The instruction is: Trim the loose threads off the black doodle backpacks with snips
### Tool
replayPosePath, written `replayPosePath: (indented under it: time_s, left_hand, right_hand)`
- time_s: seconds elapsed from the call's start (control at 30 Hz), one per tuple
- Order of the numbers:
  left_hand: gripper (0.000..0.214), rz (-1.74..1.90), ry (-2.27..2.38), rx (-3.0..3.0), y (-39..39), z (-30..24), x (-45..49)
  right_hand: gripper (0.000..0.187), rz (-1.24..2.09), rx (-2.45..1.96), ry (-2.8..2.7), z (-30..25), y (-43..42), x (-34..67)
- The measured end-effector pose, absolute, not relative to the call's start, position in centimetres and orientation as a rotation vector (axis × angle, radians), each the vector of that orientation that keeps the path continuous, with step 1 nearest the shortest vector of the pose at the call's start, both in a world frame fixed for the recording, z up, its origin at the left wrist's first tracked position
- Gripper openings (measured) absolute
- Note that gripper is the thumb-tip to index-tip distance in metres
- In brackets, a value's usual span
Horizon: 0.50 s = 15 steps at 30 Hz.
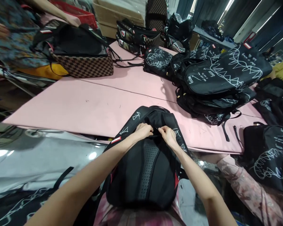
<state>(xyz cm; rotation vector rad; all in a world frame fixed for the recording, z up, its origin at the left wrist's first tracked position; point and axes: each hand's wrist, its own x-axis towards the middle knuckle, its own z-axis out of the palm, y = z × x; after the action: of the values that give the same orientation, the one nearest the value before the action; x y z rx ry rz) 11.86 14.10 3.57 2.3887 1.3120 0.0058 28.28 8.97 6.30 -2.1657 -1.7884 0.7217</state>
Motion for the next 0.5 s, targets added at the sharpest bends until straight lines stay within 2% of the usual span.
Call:
replayPosePath:
  time_s: [0.13,0.3,0.5]
  left_hand:
    - [0.015,-0.108,1.343,2.318,14.9,3.4,13.2]
    - [0.024,-0.107,1.426,2.277,13.8,3.2,13.4]
    - [0.024,-0.058,1.491,2.196,13.3,3.4,13.0]
  right_hand:
    - [0.029,0.791,-2.178,-1.794,6.6,9.1,28.5]
    - [0.024,0.707,-2.260,-1.938,7.3,9.1,29.0]
    - [0.019,0.720,-2.274,-2.048,8.0,9.5,28.7]
